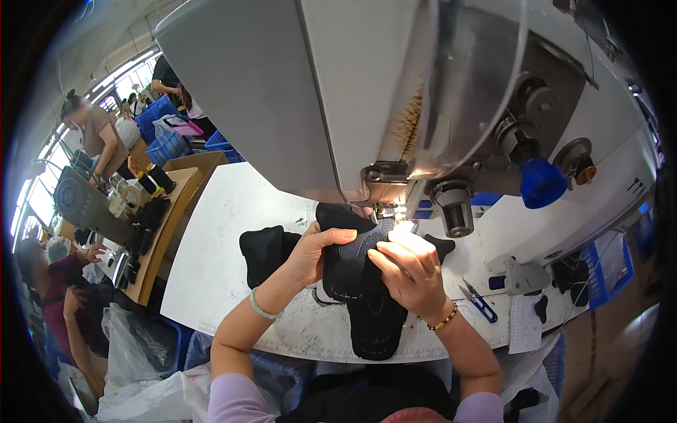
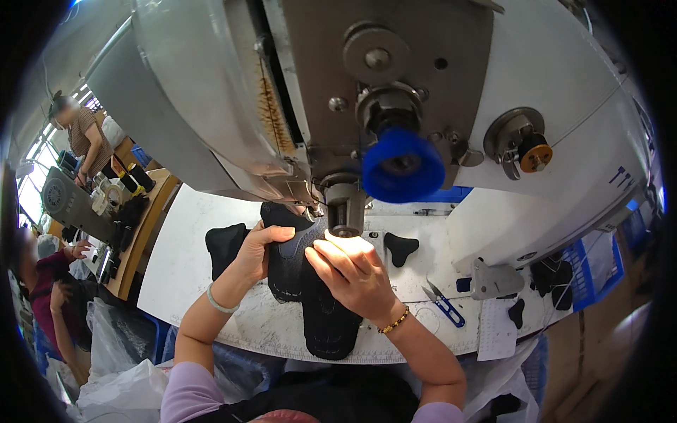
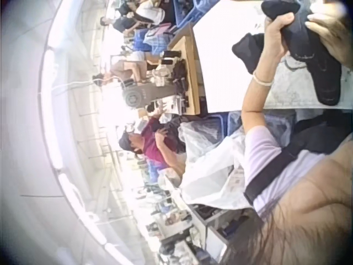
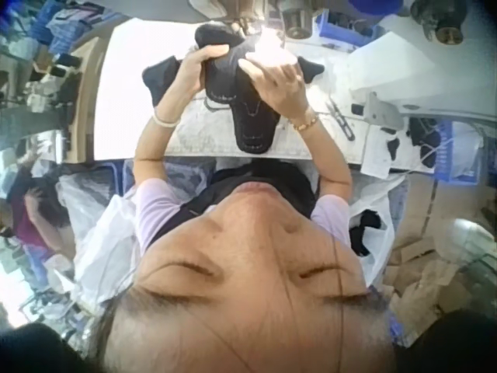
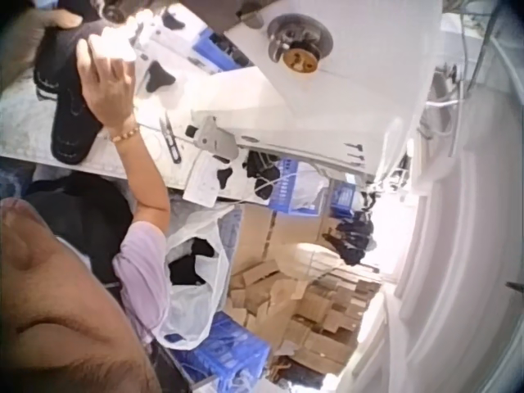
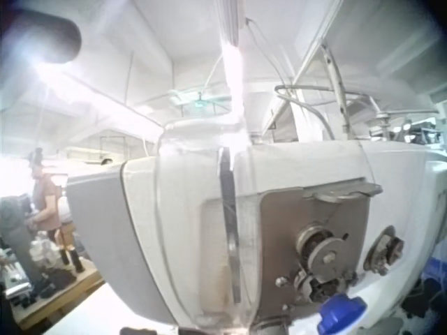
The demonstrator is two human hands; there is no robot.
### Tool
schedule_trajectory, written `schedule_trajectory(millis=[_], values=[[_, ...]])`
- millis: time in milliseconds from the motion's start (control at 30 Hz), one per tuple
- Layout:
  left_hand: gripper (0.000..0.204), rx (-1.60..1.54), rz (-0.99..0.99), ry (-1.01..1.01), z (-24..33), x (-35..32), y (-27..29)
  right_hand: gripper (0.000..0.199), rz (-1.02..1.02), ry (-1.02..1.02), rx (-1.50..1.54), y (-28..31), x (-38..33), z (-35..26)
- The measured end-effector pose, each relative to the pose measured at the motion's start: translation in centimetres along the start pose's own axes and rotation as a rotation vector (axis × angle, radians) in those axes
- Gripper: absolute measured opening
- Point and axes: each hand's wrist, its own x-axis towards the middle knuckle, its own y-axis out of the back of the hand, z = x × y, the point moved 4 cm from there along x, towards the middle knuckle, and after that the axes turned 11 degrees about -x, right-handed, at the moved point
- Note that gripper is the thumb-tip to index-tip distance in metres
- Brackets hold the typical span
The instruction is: The person sews a black fabric item using a sewing machine. They repeatedly position the item under the needle, guide it through the machine, and trim excess thread with scissors. The process is repeated multiple times on the same item.
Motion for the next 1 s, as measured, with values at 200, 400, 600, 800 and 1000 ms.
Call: schedule_trajectory(millis=[200, 400, 600, 800, 1000], values=[[0.036, -0.034, 0.021, 0.026, -0.5, 0.1, 0.4, 0.033, 0.002, -0.018, 0.024, 0.1, 0.0, 0.2], [0.028, -0.048, 0.090, -0.042, -1.3, -0.8, -0.2, 0.032, 0.039, -0.018, 0.046, 0.2, -0.7, 1.0], [0.027, 0.044, 0.117, -0.186, -1.9, -1.5, -1.0, 0.035, 0.051, -0.066, 0.154, 0.5, -0.6, 2.4], [0.019, 0.295, 0.129, -0.377, -3.0, -2.1, -2.5, 0.028, 0.057, -0.234, 0.375, 0.2, -0.6, 4.8], [0.014, 0.326, 0.169, -0.433, -3.1, -2.3, -3.5, 0.023, -0.059, -0.267, 0.533, 0.1, -0.7, 5.4]])
